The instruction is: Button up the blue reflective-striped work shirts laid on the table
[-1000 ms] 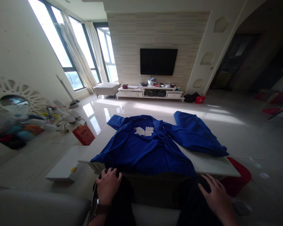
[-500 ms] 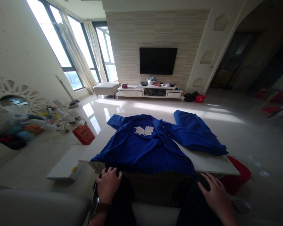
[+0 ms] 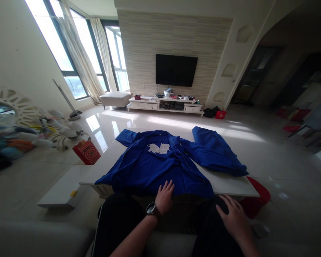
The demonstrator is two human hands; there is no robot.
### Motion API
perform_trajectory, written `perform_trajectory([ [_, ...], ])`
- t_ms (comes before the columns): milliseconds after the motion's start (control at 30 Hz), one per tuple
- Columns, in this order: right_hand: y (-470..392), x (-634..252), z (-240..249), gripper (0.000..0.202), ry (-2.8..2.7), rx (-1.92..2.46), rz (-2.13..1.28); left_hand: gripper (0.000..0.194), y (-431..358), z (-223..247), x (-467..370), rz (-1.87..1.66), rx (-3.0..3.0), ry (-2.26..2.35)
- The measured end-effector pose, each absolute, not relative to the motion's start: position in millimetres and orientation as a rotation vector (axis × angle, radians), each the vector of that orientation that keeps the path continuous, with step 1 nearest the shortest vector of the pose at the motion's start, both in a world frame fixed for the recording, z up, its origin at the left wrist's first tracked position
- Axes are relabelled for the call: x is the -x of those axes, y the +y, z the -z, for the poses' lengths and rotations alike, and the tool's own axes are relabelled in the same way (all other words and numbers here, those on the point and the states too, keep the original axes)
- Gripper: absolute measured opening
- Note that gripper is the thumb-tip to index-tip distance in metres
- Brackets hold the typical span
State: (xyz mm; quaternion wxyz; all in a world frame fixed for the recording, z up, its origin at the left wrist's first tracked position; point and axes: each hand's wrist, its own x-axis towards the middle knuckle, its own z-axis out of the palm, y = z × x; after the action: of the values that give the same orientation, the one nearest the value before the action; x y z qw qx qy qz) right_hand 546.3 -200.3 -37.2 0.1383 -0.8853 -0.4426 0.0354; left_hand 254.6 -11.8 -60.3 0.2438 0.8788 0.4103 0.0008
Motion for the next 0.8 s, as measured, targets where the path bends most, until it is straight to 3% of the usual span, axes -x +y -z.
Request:
perform_trajectory([
  [100, -207, -550, 40, 0.064, -1.283, 2.538, -0.088, 0.100, -10, 75, -267, 0.054, -2.388, 1.126],
  [300, -215, -565, 54, 0.065, -1.303, 2.466, -0.029, 0.056, -6, 66, -244, -0.142, -2.338, 1.223],
  [367, -214, -566, 54, 0.065, -1.300, 2.461, -0.014, 0.063, -1, 65, -237, -0.155, -2.346, 1.223],
  [500, -207, -560, 49, 0.064, -1.293, 2.485, -0.038, 0.095, 5, 78, -235, -0.039, -2.359, 1.139],
  [567, -204, -556, 46, 0.063, -1.297, 2.502, -0.067, 0.100, 6, 85, -240, 0.016, -2.355, 1.105],
  [700, -204, -555, 46, 0.062, -1.309, 2.509, -0.058, 0.095, 4, 82, -247, 0.101, -2.315, 1.134],
  [800, -207, -559, 49, 0.063, -1.315, 2.495, -0.038, 0.067, 3, 69, -246, 0.122, -2.292, 1.140],
])
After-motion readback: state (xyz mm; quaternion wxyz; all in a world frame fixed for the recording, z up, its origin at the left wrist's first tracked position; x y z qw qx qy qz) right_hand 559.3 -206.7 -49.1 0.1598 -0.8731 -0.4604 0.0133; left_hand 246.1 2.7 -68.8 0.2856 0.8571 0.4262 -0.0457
